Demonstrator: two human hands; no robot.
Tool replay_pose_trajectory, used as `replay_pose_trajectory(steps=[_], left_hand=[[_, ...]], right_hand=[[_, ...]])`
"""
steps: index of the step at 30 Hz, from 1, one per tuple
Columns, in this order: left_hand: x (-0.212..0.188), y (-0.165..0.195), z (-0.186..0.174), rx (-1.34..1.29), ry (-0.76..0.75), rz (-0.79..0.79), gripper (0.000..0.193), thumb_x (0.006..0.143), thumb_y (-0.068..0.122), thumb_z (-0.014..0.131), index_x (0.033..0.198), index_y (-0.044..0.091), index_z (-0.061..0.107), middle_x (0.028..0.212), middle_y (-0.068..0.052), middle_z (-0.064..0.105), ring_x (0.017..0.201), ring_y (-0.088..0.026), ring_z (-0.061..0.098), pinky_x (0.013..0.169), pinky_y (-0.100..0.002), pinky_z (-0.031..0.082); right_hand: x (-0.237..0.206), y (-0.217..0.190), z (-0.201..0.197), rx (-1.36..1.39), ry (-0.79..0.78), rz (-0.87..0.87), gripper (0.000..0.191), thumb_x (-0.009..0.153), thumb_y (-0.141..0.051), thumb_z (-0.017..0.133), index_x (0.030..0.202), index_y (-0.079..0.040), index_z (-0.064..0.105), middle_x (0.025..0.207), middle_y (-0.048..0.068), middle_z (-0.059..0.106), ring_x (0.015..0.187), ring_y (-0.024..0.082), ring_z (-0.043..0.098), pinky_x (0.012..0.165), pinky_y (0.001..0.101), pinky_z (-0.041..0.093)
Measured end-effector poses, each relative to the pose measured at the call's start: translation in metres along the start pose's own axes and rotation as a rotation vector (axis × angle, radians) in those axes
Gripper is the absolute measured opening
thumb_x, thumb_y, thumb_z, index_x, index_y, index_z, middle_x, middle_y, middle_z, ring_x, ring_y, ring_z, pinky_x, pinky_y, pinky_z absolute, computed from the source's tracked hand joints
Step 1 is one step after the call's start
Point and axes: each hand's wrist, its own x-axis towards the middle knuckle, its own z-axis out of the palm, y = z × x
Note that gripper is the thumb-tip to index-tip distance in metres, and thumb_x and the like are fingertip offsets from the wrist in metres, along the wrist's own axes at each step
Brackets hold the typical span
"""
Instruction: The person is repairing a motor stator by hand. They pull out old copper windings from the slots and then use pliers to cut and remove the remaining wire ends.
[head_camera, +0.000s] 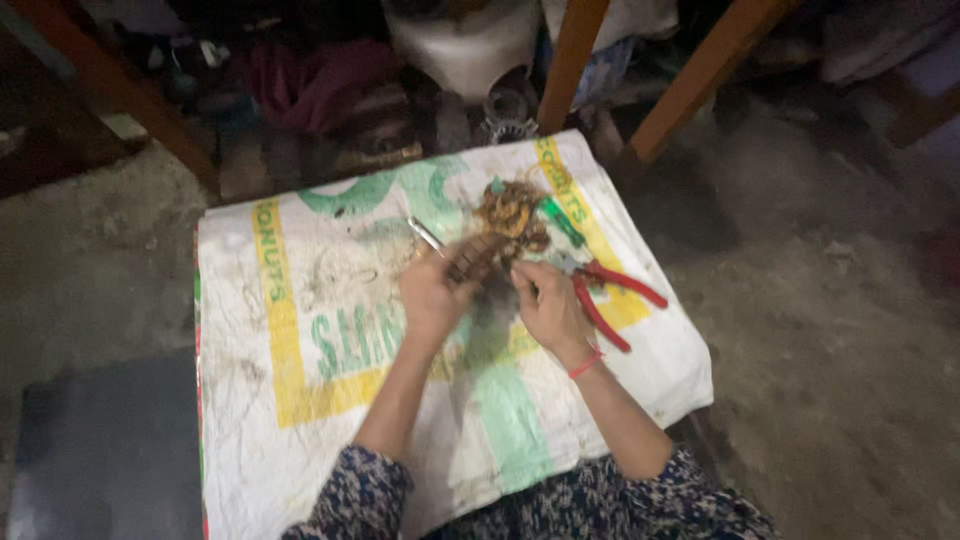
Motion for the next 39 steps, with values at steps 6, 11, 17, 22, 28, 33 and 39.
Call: replay_pose_trajectory(steps=[6, 11, 17, 22, 28, 33, 39], left_hand=[[0.028, -0.044, -0.026, -0.392, -0.358, -0.382, 0.048, 0.069, 0.021, 0.089, 0.115, 0.013, 0.075, 0.101, -0.007, 0.081, 0.095, -0.023, 0.079, 0.087, -0.039, 0.058], [0.030, -0.085, -0.016, -0.661, -0.235, -0.507, 0.066, 0.070, 0.030, 0.087, 0.127, 0.006, 0.064, 0.112, -0.016, 0.076, 0.103, -0.028, 0.075, 0.090, -0.044, 0.062], [0.016, -0.093, -0.005, -1.007, 0.054, -0.608, 0.078, 0.096, 0.066, 0.045, 0.129, -0.002, 0.065, 0.120, -0.018, 0.073, 0.111, -0.026, 0.072, 0.098, -0.045, 0.055], [-0.002, -0.078, 0.010, -1.050, 0.412, -0.729, 0.081, 0.099, 0.067, 0.025, 0.126, 0.001, 0.065, 0.122, -0.014, 0.070, 0.113, -0.025, 0.066, 0.103, -0.038, 0.052], [-0.009, -0.108, 0.030, -0.933, 0.403, -0.410, 0.075, 0.108, 0.058, 0.031, 0.123, -0.006, 0.065, 0.118, -0.017, 0.069, 0.111, -0.025, 0.064, 0.107, -0.040, 0.049], [-0.010, -0.117, 0.038, -0.762, 0.461, -0.231, 0.054, 0.116, 0.039, 0.050, 0.106, -0.014, 0.059, 0.129, -0.019, 0.065, 0.123, -0.021, 0.055, 0.117, -0.039, 0.039], [-0.010, -0.116, 0.034, -0.955, 0.356, -0.404, 0.046, 0.108, 0.037, 0.047, 0.113, -0.003, 0.069, 0.116, -0.016, 0.070, 0.110, -0.020, 0.061, 0.109, -0.039, 0.042]], right_hand=[[-0.026, -0.013, 0.010, 0.030, 0.198, 0.061, 0.021, 0.103, -0.015, 0.058, 0.119, -0.005, 0.066, 0.113, 0.020, 0.069, 0.102, 0.040, 0.067, 0.086, 0.0452, 0.053], [-0.023, -0.023, 0.002, 0.000, 0.151, 0.131, 0.024, 0.101, -0.017, 0.059, 0.123, -0.010, 0.065, 0.114, 0.017, 0.070, 0.103, 0.038, 0.069, 0.085, 0.0441, 0.055], [-0.026, -0.029, -0.002, -0.026, 0.128, 0.158, 0.026, 0.098, -0.018, 0.060, 0.123, -0.011, 0.062, 0.115, 0.014, 0.071, 0.101, 0.036, 0.070, 0.081, 0.0444, 0.055], [-0.026, -0.036, -0.006, -0.050, 0.130, 0.124, 0.031, 0.099, -0.020, 0.060, 0.127, -0.009, 0.057, 0.116, 0.016, 0.069, 0.101, 0.038, 0.070, 0.079, 0.0451, 0.056], [-0.026, -0.047, -0.009, -0.119, 0.151, 0.020, 0.053, 0.092, -0.022, 0.069, 0.138, -0.004, 0.049, 0.129, 0.022, 0.053, 0.116, 0.042, 0.061, 0.088, 0.0467, 0.056], [-0.026, -0.048, -0.009, -0.165, 0.149, -0.069, 0.062, 0.088, -0.021, 0.075, 0.141, -0.004, 0.047, 0.138, 0.022, 0.045, 0.127, 0.043, 0.053, 0.099, 0.0487, 0.052], [-0.026, -0.041, -0.003, -0.138, 0.116, -0.028, 0.061, 0.088, -0.021, 0.073, 0.139, 0.000, 0.047, 0.135, 0.023, 0.047, 0.126, 0.043, 0.051, 0.103, 0.0501, 0.046]])
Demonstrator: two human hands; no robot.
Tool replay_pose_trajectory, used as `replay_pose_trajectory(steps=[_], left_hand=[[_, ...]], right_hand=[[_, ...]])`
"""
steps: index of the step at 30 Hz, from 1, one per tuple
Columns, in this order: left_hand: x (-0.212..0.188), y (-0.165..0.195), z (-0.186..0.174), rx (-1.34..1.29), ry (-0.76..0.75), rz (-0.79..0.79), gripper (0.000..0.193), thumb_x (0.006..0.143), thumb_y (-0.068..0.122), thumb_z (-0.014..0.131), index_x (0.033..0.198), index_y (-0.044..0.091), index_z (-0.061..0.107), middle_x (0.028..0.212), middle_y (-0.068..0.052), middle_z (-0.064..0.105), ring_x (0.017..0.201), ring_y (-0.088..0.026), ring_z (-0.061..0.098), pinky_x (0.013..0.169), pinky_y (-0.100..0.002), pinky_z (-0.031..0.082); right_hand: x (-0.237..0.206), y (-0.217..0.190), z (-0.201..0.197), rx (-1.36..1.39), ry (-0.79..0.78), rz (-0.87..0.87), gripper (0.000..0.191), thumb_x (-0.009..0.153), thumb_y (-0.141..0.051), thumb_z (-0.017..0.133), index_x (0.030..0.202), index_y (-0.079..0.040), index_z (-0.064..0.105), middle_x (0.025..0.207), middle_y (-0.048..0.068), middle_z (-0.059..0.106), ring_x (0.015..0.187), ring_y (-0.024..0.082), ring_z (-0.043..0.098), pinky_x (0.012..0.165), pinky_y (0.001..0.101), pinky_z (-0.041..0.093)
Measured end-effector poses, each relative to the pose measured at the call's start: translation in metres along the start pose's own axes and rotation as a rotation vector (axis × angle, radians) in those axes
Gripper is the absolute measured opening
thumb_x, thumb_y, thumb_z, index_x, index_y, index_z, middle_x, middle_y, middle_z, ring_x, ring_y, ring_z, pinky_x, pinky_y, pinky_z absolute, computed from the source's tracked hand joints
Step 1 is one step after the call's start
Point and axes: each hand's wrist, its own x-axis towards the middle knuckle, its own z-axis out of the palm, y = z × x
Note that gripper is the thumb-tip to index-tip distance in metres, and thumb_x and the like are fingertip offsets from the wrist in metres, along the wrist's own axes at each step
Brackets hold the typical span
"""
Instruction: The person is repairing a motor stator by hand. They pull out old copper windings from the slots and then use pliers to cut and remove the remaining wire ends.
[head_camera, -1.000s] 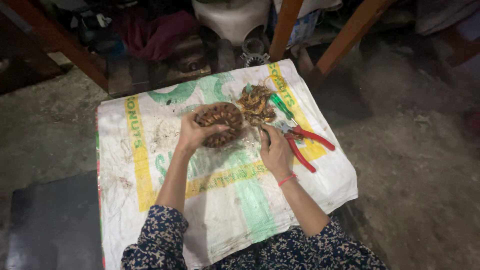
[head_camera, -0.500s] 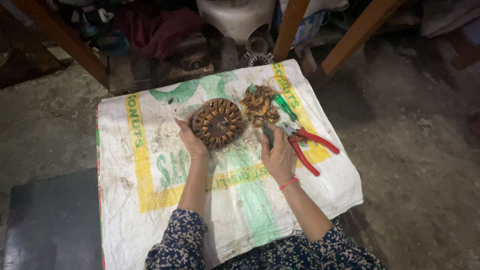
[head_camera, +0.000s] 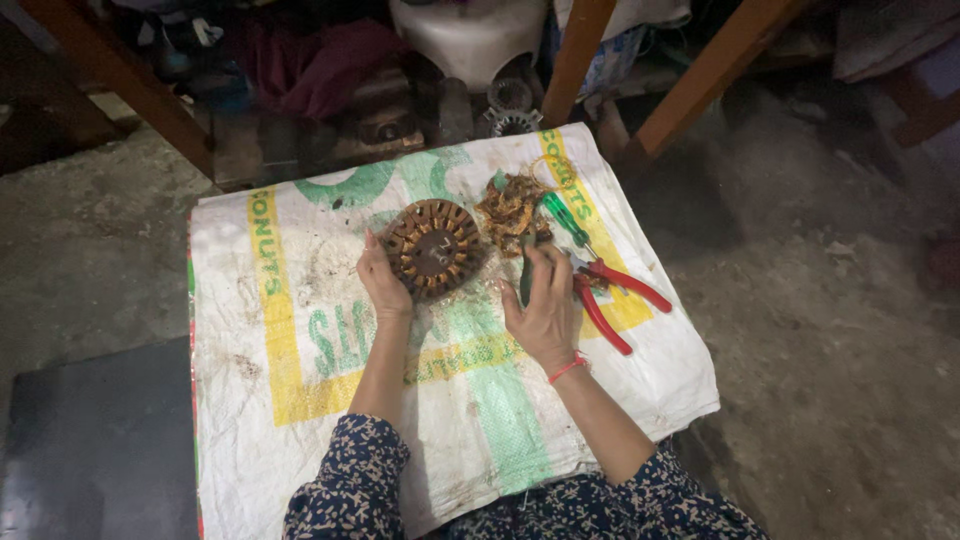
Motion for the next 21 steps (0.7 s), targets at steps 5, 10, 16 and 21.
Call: replay_pose_trajectory(steps=[5, 10, 16, 21], left_hand=[[0.003, -0.003, 0.002, 0.160, 0.075, 0.191, 0.048, 0.115, 0.033, 0.047, 0.093, -0.009, 0.054, 0.122, -0.008, 0.048, 0.117, -0.014, 0.043, 0.114, -0.036, 0.033], [-0.006, 0.001, -0.002, 0.035, 0.026, 0.150, 0.046, 0.113, 0.034, 0.046, 0.104, -0.008, 0.063, 0.101, -0.009, 0.066, 0.097, -0.014, 0.058, 0.114, -0.033, 0.040], [-0.011, 0.005, -0.002, 0.036, 0.065, 0.088, 0.049, 0.111, 0.039, 0.044, 0.104, -0.005, 0.063, 0.099, -0.007, 0.067, 0.094, -0.012, 0.058, 0.095, -0.031, 0.049], [-0.009, 0.004, -0.010, 0.108, 0.040, 0.044, 0.047, 0.113, 0.039, 0.047, 0.096, -0.001, 0.065, 0.087, 0.000, 0.061, 0.084, -0.009, 0.052, 0.078, -0.028, 0.047]], right_hand=[[-0.001, 0.003, 0.004, -0.002, 0.023, -0.072, 0.056, 0.090, -0.018, 0.071, 0.137, 0.002, 0.048, 0.135, 0.024, 0.046, 0.125, 0.044, 0.051, 0.107, 0.0512, 0.043], [-0.005, -0.002, 0.000, -0.045, -0.001, -0.061, 0.051, 0.092, -0.017, 0.069, 0.136, 0.002, 0.050, 0.129, 0.024, 0.048, 0.119, 0.043, 0.052, 0.101, 0.0520, 0.044], [-0.010, -0.007, -0.001, -0.060, 0.029, -0.101, 0.046, 0.090, -0.007, 0.062, 0.134, 0.002, 0.052, 0.125, 0.024, 0.052, 0.116, 0.043, 0.053, 0.095, 0.0495, 0.047], [-0.014, 0.009, 0.008, -0.018, 0.039, -0.086, 0.032, 0.084, 0.006, 0.054, 0.114, -0.003, 0.061, 0.110, 0.017, 0.060, 0.109, 0.038, 0.059, 0.091, 0.0467, 0.049]])
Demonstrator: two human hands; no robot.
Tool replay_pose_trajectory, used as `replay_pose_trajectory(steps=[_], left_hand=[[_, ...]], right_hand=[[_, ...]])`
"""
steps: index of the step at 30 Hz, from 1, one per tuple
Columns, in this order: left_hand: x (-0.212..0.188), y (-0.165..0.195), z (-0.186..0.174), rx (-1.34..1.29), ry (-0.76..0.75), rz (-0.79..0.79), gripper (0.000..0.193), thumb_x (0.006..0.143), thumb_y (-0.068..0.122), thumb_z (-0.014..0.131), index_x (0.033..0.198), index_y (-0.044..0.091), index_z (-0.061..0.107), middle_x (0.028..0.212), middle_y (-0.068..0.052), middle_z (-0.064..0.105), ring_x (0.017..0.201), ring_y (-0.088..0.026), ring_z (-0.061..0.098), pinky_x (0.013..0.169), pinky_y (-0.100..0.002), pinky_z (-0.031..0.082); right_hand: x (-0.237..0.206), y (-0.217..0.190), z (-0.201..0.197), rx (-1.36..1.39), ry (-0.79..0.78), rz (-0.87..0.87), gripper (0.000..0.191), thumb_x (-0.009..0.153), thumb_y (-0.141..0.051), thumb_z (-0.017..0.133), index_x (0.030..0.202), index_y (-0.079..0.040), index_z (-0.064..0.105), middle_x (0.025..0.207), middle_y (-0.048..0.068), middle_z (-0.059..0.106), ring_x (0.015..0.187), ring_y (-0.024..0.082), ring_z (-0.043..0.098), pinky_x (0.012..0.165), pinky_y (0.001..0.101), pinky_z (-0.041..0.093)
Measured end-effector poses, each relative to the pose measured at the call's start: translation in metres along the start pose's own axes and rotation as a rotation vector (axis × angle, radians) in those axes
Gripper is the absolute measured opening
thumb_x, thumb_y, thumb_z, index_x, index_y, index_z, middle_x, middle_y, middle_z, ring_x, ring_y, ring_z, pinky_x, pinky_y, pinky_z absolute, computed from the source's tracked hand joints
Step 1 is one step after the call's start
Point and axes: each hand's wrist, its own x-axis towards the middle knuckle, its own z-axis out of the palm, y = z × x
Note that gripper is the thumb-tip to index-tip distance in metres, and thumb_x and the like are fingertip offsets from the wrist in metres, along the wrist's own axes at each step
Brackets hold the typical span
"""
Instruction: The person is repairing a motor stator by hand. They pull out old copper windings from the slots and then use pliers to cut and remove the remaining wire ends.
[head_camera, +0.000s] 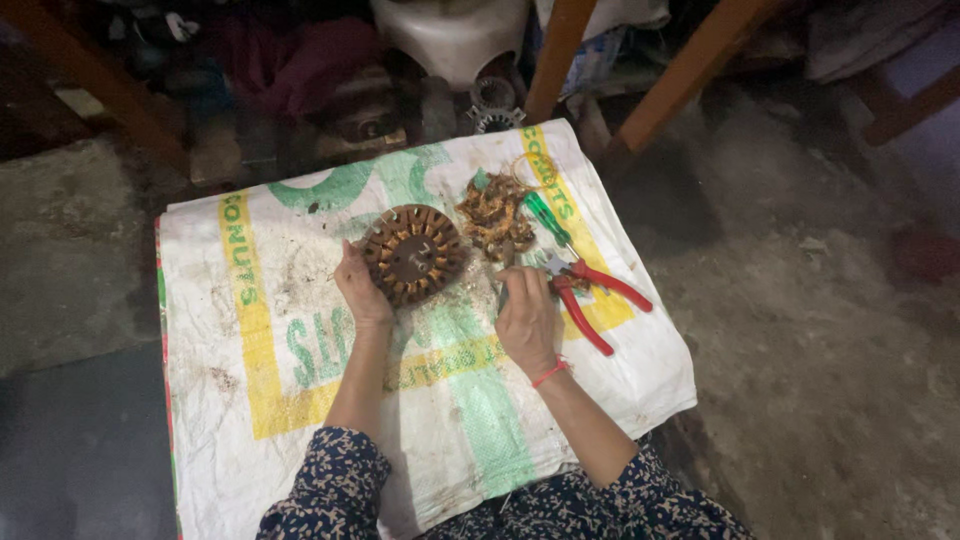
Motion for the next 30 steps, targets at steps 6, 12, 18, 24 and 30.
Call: replay_pose_trajectory(steps=[6, 12, 18, 24, 30], left_hand=[[0.007, 0.002, -0.013, 0.068, -0.243, -0.088, 0.031, 0.092, 0.022, 0.074, 0.112, -0.002, 0.073, 0.099, 0.000, 0.071, 0.088, -0.007, 0.062, 0.082, -0.024, 0.050], [0.016, 0.006, -0.021, -0.065, -0.372, -0.315, 0.036, 0.096, 0.023, 0.073, 0.119, -0.004, 0.072, 0.103, -0.003, 0.072, 0.089, -0.008, 0.064, 0.083, -0.027, 0.053], [0.015, 0.023, -0.011, -0.207, -0.300, -0.511, 0.037, 0.094, 0.030, 0.072, 0.114, -0.002, 0.070, 0.107, -0.010, 0.076, 0.095, -0.018, 0.075, 0.086, -0.037, 0.062], [0.001, 0.029, 0.005, -0.417, -0.237, -0.512, 0.040, 0.099, 0.038, 0.072, 0.114, 0.002, 0.069, 0.106, -0.013, 0.073, 0.093, -0.023, 0.072, 0.086, -0.042, 0.061], [0.008, 0.003, 0.018, -0.291, -0.172, -0.546, 0.028, 0.094, 0.031, 0.077, 0.105, 0.010, 0.063, 0.106, -0.009, 0.074, 0.098, -0.020, 0.072, 0.090, -0.042, 0.062]], right_hand=[[-0.006, 0.015, 0.004, 0.192, 0.003, 0.135, 0.022, 0.085, 0.005, 0.051, 0.101, -0.004, 0.063, 0.094, 0.015, 0.063, 0.093, 0.034, 0.064, 0.082, 0.0434, 0.050], [0.048, 0.053, -0.009, -0.085, 0.246, 0.113, 0.026, 0.096, -0.008, 0.062, 0.120, 0.002, 0.061, 0.113, 0.022, 0.060, 0.109, 0.043, 0.057, 0.094, 0.0526, 0.046], [0.085, 0.094, 0.002, -0.394, -0.215, 0.408, 0.036, 0.083, -0.026, 0.078, 0.107, 0.000, 0.071, 0.112, 0.023, 0.063, 0.107, 0.043, 0.059, 0.089, 0.0527, 0.049], [0.073, 0.106, 0.010, -0.346, -0.183, 0.398, 0.029, 0.084, -0.023, 0.076, 0.105, -0.004, 0.072, 0.105, 0.021, 0.068, 0.107, 0.042, 0.060, 0.091, 0.0513, 0.049], [0.081, 0.093, 0.003, -0.377, -0.156, 0.251, 0.026, 0.085, -0.016, 0.076, 0.105, -0.002, 0.066, 0.105, 0.020, 0.064, 0.103, 0.042, 0.059, 0.089, 0.0531, 0.047]])
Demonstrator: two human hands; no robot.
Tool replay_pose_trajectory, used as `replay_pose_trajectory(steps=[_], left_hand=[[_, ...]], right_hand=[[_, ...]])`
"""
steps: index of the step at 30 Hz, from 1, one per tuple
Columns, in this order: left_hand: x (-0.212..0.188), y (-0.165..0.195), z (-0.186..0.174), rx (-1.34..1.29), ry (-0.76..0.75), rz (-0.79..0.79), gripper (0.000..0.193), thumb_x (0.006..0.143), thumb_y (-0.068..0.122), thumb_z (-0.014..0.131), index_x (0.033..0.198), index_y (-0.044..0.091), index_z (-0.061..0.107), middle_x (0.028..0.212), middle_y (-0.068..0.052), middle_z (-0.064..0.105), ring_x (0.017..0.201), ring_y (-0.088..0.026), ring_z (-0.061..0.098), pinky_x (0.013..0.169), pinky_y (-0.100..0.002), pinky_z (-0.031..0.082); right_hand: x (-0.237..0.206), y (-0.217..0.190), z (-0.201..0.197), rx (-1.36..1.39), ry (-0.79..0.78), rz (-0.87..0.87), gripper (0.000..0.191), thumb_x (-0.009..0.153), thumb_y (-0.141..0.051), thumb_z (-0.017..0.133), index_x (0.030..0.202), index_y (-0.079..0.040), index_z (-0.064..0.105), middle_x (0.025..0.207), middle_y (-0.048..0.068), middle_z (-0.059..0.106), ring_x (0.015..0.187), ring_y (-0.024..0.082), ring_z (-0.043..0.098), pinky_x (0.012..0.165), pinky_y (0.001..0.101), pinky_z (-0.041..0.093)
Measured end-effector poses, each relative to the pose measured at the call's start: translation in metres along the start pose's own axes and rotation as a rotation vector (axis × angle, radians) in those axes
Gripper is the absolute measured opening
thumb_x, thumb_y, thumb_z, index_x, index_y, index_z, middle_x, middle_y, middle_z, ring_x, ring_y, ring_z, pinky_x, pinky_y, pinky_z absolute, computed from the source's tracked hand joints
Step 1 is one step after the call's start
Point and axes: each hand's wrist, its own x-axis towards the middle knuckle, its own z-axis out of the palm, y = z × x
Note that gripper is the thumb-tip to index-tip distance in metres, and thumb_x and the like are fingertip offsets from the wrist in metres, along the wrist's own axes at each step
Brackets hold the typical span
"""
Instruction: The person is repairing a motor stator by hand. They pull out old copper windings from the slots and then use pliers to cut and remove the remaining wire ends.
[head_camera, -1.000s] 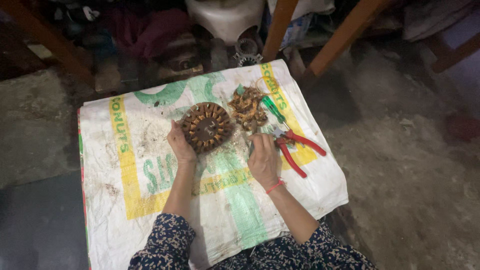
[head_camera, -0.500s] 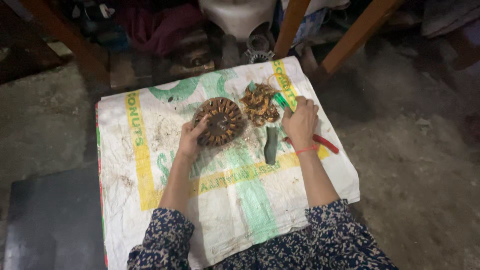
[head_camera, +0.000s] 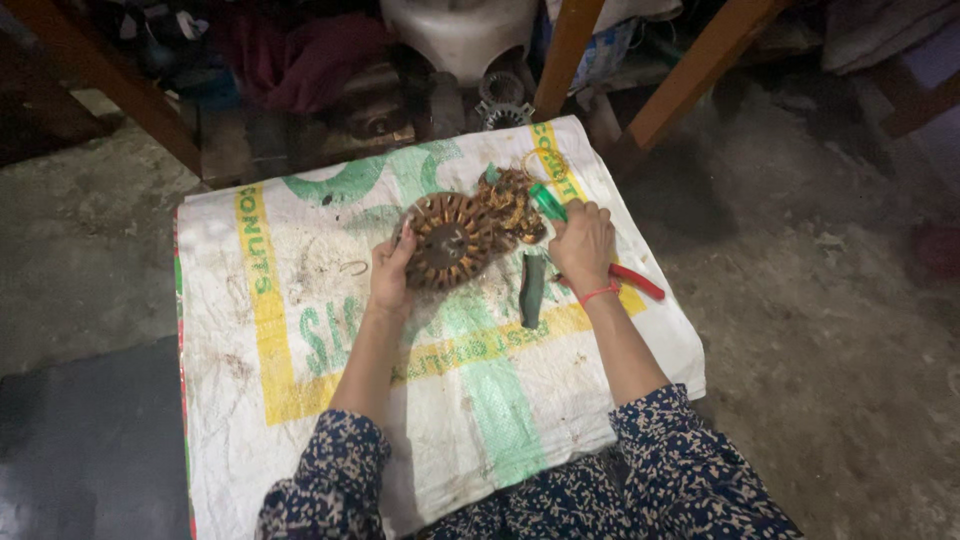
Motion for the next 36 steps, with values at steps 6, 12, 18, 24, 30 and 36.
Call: replay_pose_trajectory(steps=[6, 12, 18, 24, 30, 36], left_hand=[[0.004, 0.000, -0.015, -0.088, -0.095, 0.069, 0.031, 0.094, 0.024, 0.080, 0.107, 0.006, 0.057, 0.119, -0.007, 0.070, 0.110, -0.020, 0.068, 0.098, -0.044, 0.058], [-0.006, 0.019, -0.014, -0.147, -0.290, -0.061, 0.049, 0.093, 0.034, 0.069, 0.130, 0.003, 0.063, 0.123, -0.012, 0.071, 0.112, -0.028, 0.068, 0.099, -0.048, 0.056], [-0.004, 0.019, -0.018, -0.190, -0.221, -0.122, 0.055, 0.095, 0.040, 0.067, 0.132, 0.001, 0.060, 0.127, -0.014, 0.069, 0.117, -0.032, 0.067, 0.104, -0.053, 0.053], [0.004, 0.008, -0.017, -0.367, -0.194, -0.045, 0.057, 0.101, 0.046, 0.060, 0.135, 0.000, 0.060, 0.130, -0.014, 0.069, 0.120, -0.029, 0.066, 0.110, -0.048, 0.050], [-0.001, 0.019, -0.003, -0.314, -0.222, -0.040, 0.059, 0.100, 0.048, 0.055, 0.134, 0.001, 0.060, 0.129, -0.012, 0.071, 0.117, -0.026, 0.069, 0.105, -0.044, 0.053], [-0.018, 0.021, 0.018, -0.140, -0.037, -0.023, 0.044, 0.094, 0.032, 0.066, 0.132, 0.009, 0.064, 0.124, -0.007, 0.071, 0.108, -0.019, 0.069, 0.095, -0.038, 0.057]], right_hand=[[-0.018, -0.030, -0.052, 0.563, 0.372, -0.142, 0.027, 0.095, 0.002, 0.072, 0.116, 0.005, 0.056, 0.107, 0.019, 0.059, 0.097, 0.030, 0.062, 0.083, 0.0413, 0.050], [-0.065, -0.060, -0.053, 1.321, 0.210, -0.046, 0.026, 0.099, -0.008, 0.072, 0.112, 0.002, 0.052, 0.103, 0.011, 0.065, 0.090, 0.015, 0.069, 0.070, 0.0296, 0.059], [-0.071, -0.040, -0.027, 0.949, -0.095, 0.323, 0.023, 0.091, -0.011, 0.078, 0.092, 0.006, 0.062, 0.098, 0.011, 0.066, 0.074, 0.021, 0.075, 0.059, 0.0308, 0.063], [-0.079, -0.035, -0.033, 0.272, 0.078, -0.012, 0.056, 0.088, -0.025, 0.082, 0.133, -0.003, 0.058, 0.114, 0.016, 0.067, 0.110, 0.035, 0.062, 0.094, 0.0495, 0.050], [-0.093, -0.002, -0.067, -0.131, -0.120, -0.132, 0.084, 0.075, -0.052, 0.078, 0.141, -0.007, 0.051, 0.135, 0.023, 0.053, 0.125, 0.040, 0.043, 0.103, 0.0608, 0.028], [-0.097, 0.016, -0.071, -0.154, -0.163, -0.195, 0.081, 0.084, -0.055, 0.071, 0.150, -0.016, 0.048, 0.134, 0.022, 0.055, 0.119, 0.039, 0.049, 0.096, 0.0569, 0.033]])
